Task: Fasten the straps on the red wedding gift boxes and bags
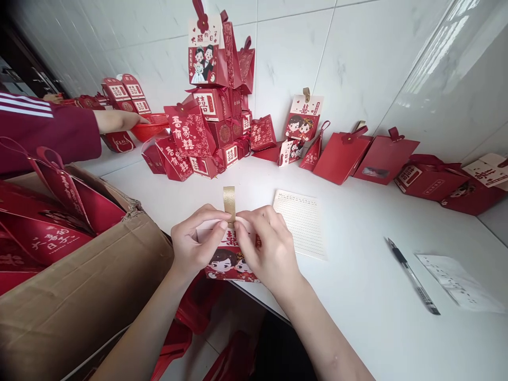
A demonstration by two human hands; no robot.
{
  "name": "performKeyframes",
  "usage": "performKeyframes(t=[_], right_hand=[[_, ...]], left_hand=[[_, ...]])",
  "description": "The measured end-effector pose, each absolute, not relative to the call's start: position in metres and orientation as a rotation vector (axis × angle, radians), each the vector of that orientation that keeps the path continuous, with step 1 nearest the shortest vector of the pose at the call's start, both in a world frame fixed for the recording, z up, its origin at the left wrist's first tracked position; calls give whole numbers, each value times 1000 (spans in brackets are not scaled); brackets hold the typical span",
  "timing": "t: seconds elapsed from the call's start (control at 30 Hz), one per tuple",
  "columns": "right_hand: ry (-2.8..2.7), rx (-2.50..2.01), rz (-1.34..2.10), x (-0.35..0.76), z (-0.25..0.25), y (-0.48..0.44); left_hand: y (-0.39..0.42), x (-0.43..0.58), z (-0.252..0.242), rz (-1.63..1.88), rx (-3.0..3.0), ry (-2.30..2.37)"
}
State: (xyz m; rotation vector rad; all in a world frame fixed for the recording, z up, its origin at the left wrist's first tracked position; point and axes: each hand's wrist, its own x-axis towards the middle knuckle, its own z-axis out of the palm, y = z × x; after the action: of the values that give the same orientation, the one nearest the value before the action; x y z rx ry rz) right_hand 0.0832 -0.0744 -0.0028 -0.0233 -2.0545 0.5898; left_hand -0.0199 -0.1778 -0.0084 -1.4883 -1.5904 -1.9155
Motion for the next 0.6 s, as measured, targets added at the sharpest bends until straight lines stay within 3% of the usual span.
performKeyframes(t=[0.6], right_hand=[[-2160,-70,910,84,5,-70]], left_hand=[[-179,-22,-10,-1912,-1513,-1662]])
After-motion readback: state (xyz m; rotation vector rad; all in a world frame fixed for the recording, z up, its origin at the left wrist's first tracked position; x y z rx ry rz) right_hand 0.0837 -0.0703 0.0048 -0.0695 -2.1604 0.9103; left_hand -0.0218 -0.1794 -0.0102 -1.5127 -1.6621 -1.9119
